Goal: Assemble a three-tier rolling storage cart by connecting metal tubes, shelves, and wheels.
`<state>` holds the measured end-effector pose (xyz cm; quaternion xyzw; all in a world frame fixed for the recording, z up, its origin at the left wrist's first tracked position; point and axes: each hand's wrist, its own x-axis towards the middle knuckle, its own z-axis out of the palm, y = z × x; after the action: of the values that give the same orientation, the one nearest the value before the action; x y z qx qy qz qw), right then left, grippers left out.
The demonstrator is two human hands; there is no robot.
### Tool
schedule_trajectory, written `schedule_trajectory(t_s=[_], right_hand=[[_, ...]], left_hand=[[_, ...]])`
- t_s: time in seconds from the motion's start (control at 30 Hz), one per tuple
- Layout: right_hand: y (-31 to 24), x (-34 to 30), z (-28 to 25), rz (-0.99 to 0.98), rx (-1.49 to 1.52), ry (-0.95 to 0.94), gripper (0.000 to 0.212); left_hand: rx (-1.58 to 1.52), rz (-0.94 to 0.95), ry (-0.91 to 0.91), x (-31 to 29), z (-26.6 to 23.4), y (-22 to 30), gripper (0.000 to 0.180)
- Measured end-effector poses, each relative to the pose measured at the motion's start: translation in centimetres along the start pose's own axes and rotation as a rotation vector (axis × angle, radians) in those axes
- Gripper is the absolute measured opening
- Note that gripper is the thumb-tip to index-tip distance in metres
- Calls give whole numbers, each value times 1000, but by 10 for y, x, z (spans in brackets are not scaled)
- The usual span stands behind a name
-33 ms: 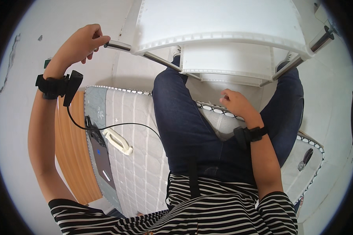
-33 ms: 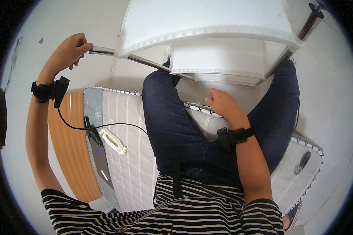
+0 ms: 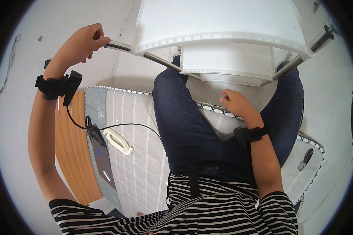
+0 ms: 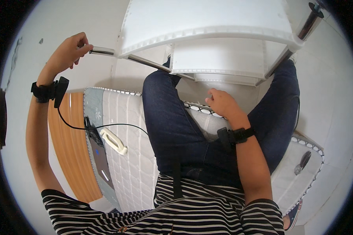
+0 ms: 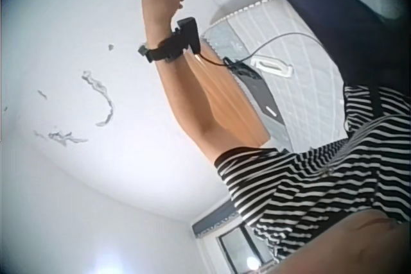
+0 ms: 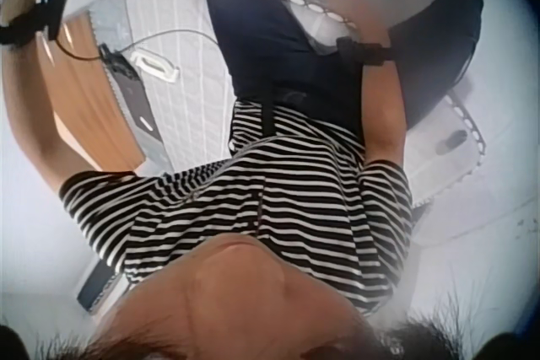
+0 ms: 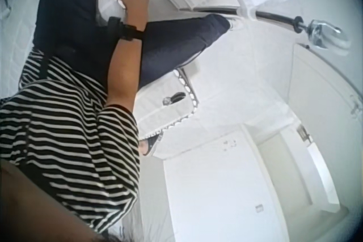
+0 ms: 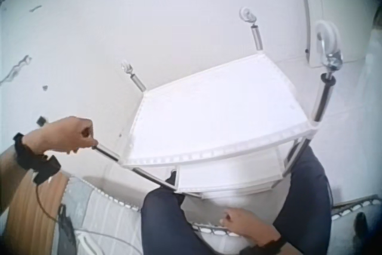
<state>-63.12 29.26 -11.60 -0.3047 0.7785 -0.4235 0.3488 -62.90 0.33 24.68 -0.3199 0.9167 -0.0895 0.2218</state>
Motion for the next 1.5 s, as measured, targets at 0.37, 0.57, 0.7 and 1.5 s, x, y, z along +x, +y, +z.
schedule_trajectory(t_s=[0.37, 0.57, 0.7, 1.5], right_hand=[[-1, -1, 0, -7, -26, -18, 36], [0, 0, -1, 18, -2, -31, 36], [-1, 0, -2, 16, 9, -26, 36], [-3, 0, -1, 19, -74, 0, 36]], left_hand=[[72, 434, 170, 3, 9, -26, 31], [-166, 74, 40, 5, 3, -20, 41], [-229, -42, -23, 3, -3, -9, 38], [-203, 4, -91, 5, -9, -13, 44]])
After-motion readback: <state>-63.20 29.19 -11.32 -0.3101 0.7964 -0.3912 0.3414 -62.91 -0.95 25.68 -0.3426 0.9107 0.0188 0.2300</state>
